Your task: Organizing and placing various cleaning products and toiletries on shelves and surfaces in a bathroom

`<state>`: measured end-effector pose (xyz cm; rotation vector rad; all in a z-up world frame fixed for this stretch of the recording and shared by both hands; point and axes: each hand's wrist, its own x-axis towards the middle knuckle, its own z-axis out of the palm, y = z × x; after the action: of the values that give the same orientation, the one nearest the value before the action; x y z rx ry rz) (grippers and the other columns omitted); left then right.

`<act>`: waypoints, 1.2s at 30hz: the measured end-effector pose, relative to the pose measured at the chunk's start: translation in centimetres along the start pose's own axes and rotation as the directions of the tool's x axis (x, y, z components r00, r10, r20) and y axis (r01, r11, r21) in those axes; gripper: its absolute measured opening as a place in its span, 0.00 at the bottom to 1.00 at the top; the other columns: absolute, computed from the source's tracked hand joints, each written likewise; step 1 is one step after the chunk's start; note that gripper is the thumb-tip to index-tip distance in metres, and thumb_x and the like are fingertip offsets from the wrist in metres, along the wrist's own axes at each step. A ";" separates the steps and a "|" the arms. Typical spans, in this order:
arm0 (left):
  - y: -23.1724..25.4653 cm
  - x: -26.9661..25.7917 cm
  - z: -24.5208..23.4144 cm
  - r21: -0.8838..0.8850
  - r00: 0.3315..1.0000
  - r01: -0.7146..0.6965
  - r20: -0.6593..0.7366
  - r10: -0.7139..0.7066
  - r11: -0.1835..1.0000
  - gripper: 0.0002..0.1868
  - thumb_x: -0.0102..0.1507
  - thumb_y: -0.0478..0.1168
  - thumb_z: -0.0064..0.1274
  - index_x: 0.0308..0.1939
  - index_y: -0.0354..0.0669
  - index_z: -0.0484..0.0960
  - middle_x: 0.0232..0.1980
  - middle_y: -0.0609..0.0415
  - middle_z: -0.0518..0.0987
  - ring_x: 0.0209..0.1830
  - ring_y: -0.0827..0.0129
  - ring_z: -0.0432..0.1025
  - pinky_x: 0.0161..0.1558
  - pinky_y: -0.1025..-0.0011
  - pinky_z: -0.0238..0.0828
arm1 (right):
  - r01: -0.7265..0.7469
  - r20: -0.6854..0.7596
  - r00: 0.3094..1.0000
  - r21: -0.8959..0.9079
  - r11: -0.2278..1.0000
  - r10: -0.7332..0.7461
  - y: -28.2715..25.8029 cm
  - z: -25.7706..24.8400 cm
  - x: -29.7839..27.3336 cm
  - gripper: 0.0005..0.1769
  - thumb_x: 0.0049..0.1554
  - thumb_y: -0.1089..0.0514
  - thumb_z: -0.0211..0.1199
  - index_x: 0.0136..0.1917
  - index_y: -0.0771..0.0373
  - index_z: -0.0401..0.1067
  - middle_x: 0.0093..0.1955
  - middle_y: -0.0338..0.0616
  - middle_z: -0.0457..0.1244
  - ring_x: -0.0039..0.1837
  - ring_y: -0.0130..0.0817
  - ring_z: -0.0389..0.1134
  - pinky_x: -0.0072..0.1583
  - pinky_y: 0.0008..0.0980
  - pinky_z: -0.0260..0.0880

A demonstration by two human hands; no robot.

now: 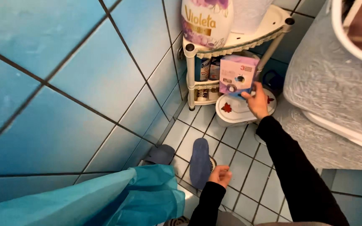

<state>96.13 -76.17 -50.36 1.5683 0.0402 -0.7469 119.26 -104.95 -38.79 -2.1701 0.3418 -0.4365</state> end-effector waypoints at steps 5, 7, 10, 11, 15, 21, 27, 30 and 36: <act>5.5 -1.4 -1.6 0.035 0.995 -0.085 -0.045 0.087 0.996 0.22 0.64 0.56 0.55 0.57 0.53 0.81 0.48 0.56 0.84 0.45 0.72 0.78 0.48 0.74 0.76 | -0.091 -0.068 0.993 0.030 0.995 0.093 2.1 2.2 3.8 0.31 0.57 0.52 0.68 0.70 0.58 0.62 0.61 0.50 0.67 0.54 0.42 0.69 0.55 0.41 0.64; 7.6 -2.5 -2.8 0.014 0.991 -0.125 -0.047 0.125 0.992 0.22 0.64 0.56 0.55 0.57 0.51 0.81 0.48 0.54 0.84 0.44 0.73 0.78 0.48 0.75 0.77 | -0.094 -0.124 0.987 0.047 0.994 0.099 2.9 2.3 4.9 0.28 0.56 0.57 0.70 0.67 0.57 0.64 0.59 0.49 0.70 0.58 0.43 0.70 0.58 0.41 0.65; 12.1 -5.0 -4.7 0.146 0.999 -0.054 0.004 0.054 0.988 0.33 0.63 0.67 0.47 0.63 0.53 0.77 0.56 0.56 0.83 0.56 0.68 0.77 0.56 0.68 0.76 | 0.008 -0.129 0.992 -0.017 1.000 -0.010 3.3 1.3 5.1 0.30 0.58 0.51 0.68 0.69 0.58 0.61 0.61 0.50 0.67 0.60 0.48 0.66 0.57 0.42 0.60; 12.7 -5.3 -5.0 0.140 0.999 -0.053 -0.001 0.053 0.989 0.34 0.63 0.67 0.47 0.64 0.52 0.77 0.56 0.56 0.83 0.56 0.69 0.77 0.56 0.69 0.76 | -0.017 -0.122 0.992 0.028 0.999 0.020 2.4 0.8 4.8 0.29 0.61 0.54 0.66 0.71 0.59 0.59 0.66 0.52 0.65 0.65 0.50 0.65 0.58 0.46 0.59; 11.6 -5.2 -5.5 0.121 0.990 -0.130 -0.033 0.135 0.984 0.26 0.65 0.59 0.52 0.61 0.50 0.79 0.53 0.57 0.85 0.54 0.71 0.79 0.54 0.71 0.78 | -0.009 -0.227 0.974 0.038 0.999 0.018 7.6 1.2 5.9 0.29 0.58 0.55 0.66 0.70 0.58 0.61 0.62 0.53 0.67 0.58 0.48 0.68 0.57 0.44 0.63; 12.3 -6.0 -5.7 0.153 0.994 -0.112 0.034 0.108 0.982 0.31 0.65 0.63 0.48 0.64 0.51 0.77 0.56 0.58 0.84 0.56 0.69 0.79 0.56 0.69 0.78 | 0.037 -0.366 0.930 0.005 0.999 -0.033 9.8 0.6 4.2 0.25 0.56 0.57 0.66 0.65 0.54 0.63 0.58 0.45 0.66 0.57 0.47 0.67 0.58 0.44 0.62; 12.4 -6.5 -4.9 0.123 0.981 -0.188 -0.018 0.191 0.974 0.24 0.66 0.56 0.52 0.60 0.47 0.80 0.48 0.59 0.86 0.49 0.74 0.79 0.50 0.74 0.79 | 0.016 -0.482 0.876 0.008 1.000 -0.010 13.6 1.2 6.5 0.35 0.62 0.60 0.66 0.77 0.62 0.52 0.69 0.66 0.62 0.68 0.61 0.63 0.67 0.49 0.59; 12.2 -6.6 -4.7 0.178 0.981 -0.193 0.001 0.196 0.965 0.25 0.66 0.57 0.50 0.61 0.49 0.79 0.50 0.60 0.86 0.50 0.74 0.80 0.51 0.74 0.79 | 0.057 -0.385 0.923 0.121 0.991 -0.006 11.6 0.9 8.2 0.27 0.57 0.60 0.65 0.68 0.53 0.62 0.59 0.45 0.69 0.54 0.41 0.70 0.51 0.41 0.67; 11.7 -6.5 -5.1 0.185 0.991 -0.136 0.023 0.134 0.973 0.31 0.64 0.63 0.48 0.63 0.50 0.79 0.52 0.61 0.85 0.50 0.74 0.80 0.51 0.73 0.80 | -0.090 -0.020 0.995 0.338 0.937 0.102 9.7 -0.3 11.3 0.26 0.65 0.57 0.58 0.76 0.53 0.65 0.45 0.35 0.57 0.30 0.24 0.55 0.30 0.29 0.50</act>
<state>98.48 -70.86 -37.26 1.7265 -0.1468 -0.6660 128.50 -115.23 -44.34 -1.8052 0.3632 -0.4455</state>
